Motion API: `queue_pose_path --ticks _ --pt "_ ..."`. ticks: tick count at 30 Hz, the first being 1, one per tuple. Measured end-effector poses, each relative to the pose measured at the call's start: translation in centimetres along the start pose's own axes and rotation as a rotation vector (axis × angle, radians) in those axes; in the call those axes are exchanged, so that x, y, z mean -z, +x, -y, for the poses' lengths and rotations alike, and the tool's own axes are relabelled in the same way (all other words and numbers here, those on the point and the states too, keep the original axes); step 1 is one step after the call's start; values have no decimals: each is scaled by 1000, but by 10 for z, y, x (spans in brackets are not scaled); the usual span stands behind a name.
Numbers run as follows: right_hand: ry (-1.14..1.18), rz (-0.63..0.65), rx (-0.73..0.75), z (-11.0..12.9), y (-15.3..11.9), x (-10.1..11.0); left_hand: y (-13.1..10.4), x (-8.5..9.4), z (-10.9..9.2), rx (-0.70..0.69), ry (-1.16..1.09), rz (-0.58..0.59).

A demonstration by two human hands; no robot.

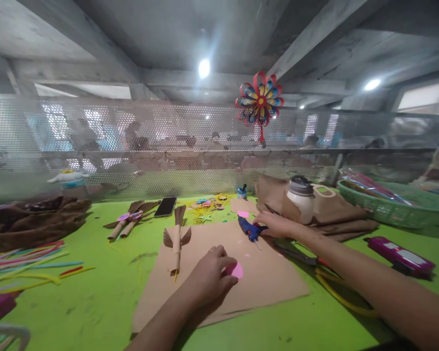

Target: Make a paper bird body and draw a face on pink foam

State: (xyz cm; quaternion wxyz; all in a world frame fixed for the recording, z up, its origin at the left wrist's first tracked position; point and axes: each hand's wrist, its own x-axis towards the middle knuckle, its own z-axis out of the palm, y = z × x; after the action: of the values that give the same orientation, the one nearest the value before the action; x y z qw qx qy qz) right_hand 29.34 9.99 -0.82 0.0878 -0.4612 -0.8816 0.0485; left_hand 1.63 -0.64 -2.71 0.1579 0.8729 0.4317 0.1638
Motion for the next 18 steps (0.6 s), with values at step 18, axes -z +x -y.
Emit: queue_pose_path --ticks 18 --pt "153 -179 -487 -59 123 17 -5 -9 -3 147 -176 -51"
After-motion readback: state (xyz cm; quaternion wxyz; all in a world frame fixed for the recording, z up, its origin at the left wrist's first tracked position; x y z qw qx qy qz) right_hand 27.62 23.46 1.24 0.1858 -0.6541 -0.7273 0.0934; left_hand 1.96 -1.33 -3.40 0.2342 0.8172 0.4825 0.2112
